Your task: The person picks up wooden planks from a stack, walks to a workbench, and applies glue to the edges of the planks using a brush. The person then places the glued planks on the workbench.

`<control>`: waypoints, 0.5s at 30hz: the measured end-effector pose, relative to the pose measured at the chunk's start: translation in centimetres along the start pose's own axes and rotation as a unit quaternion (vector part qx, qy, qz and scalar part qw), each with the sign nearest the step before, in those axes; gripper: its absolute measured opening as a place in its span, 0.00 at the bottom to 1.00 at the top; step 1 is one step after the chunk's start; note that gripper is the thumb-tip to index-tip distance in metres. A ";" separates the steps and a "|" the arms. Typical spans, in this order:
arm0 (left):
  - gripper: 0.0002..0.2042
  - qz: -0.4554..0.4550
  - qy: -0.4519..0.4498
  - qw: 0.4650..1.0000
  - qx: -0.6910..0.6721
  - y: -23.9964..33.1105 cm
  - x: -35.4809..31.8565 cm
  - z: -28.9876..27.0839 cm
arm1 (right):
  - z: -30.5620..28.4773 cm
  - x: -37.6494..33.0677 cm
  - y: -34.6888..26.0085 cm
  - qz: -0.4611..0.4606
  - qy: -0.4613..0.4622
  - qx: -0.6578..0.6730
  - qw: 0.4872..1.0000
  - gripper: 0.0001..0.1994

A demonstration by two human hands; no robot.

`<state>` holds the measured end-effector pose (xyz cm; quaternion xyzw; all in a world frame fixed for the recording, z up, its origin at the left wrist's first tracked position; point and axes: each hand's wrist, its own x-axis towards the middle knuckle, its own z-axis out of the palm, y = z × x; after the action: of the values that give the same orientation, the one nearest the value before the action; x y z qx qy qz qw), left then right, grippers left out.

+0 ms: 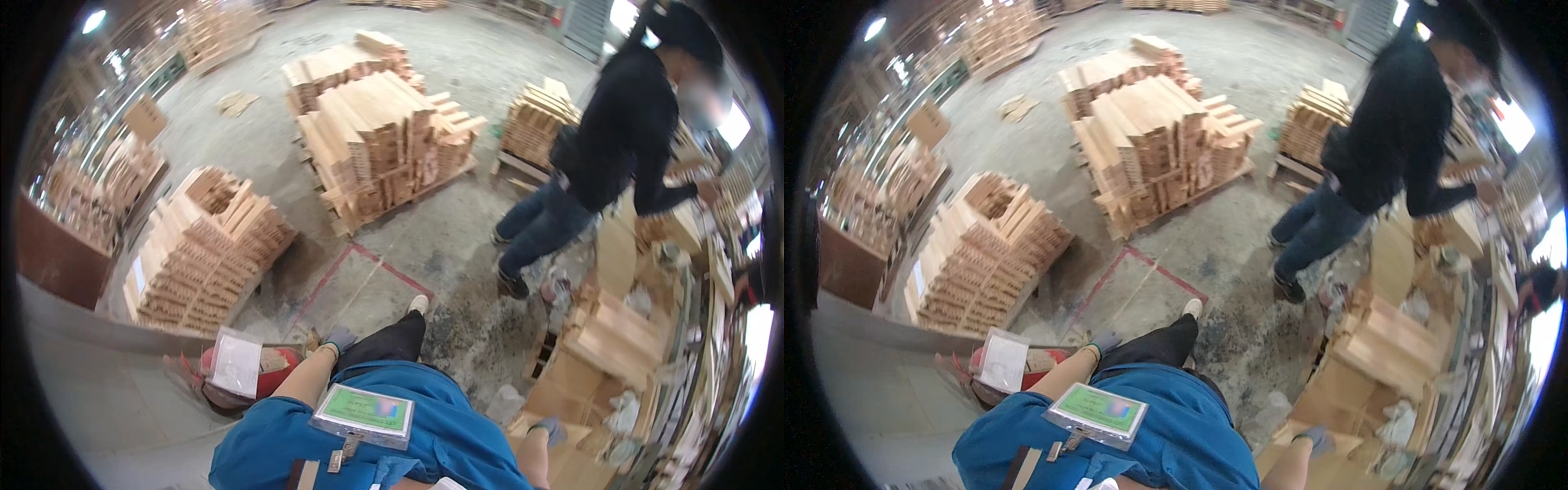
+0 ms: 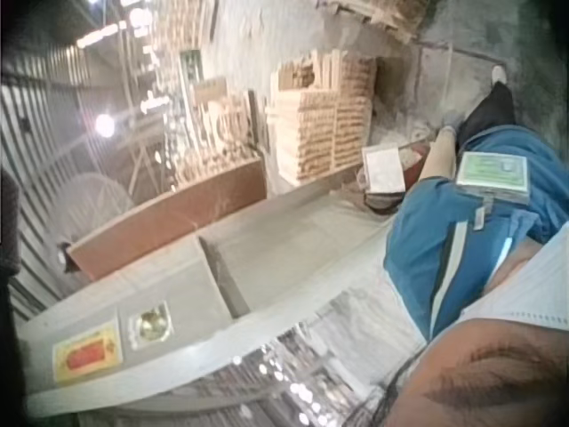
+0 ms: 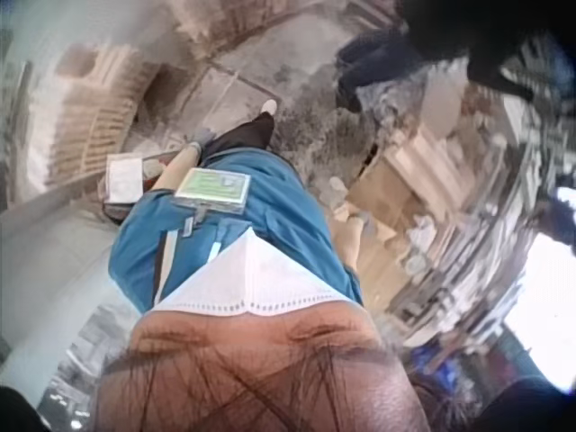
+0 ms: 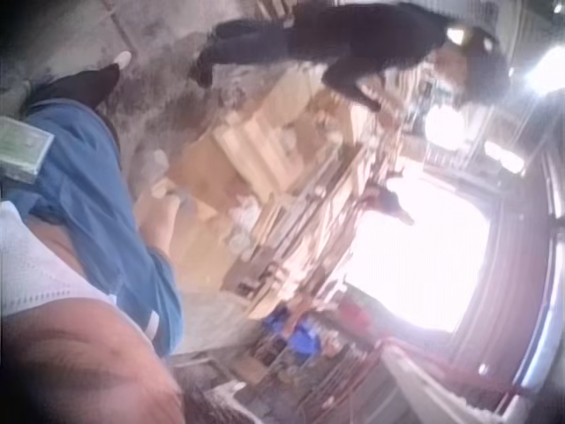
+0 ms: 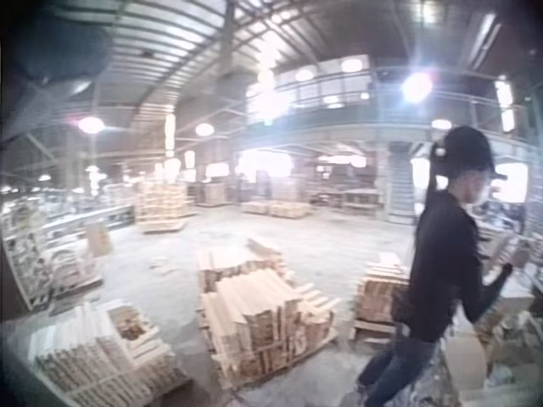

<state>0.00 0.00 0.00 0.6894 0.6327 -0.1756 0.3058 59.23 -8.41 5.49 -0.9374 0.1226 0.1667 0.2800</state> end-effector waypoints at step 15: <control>0.13 -0.192 -0.020 0.979 -0.063 -12.5 1.3 -4.0 | 17.9 -16.0 -3.5 -0.157 -0.014 -0.206 0.966 0.20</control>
<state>-12.67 3.73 -0.27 0.5311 0.7569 -0.2045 0.3214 41.34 6.73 -0.81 -0.9799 -0.0667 0.1558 0.1054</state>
